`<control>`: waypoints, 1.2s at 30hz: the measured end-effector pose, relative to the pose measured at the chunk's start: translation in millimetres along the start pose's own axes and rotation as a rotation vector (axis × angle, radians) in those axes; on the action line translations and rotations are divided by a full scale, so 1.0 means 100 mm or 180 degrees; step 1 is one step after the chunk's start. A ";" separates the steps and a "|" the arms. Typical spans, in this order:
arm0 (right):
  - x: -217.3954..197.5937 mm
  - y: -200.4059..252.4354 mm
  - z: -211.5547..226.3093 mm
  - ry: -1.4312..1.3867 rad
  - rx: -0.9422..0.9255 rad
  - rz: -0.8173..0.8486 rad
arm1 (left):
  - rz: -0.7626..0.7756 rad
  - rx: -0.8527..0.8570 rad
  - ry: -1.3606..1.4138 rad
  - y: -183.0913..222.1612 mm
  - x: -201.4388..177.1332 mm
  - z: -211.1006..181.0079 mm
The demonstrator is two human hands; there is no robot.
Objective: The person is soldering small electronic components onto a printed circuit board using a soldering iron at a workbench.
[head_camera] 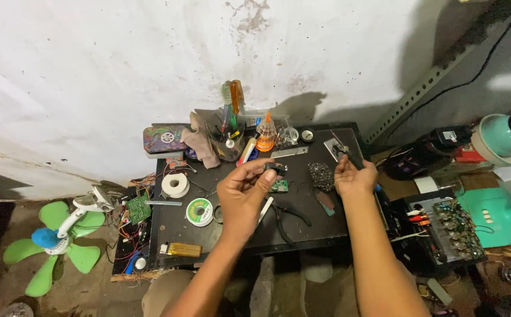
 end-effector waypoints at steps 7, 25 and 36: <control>0.42 0.96 -0.26 0.0286 -0.0168 0.0096 | -0.0241 0.0008 -0.0198 -0.03 -0.04 -0.02; 0.99 2.97 -0.69 0.1915 -0.1689 0.2088 | -0.0062 0.0384 -0.0535 -0.10 -0.20 -0.33; 1.00 3.02 -0.69 0.1844 -0.1715 0.2283 | -0.0058 0.0458 -0.0602 -0.15 -0.16 -0.40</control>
Point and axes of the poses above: each hand's wrist, its own y-axis away from the middle knuckle, its own x-axis out of the palm, z = x × y, the point moved 8 cm from there along -y, towards the middle knuckle, and after that the axes turned 11 degrees about x, right-handed, at the moved point
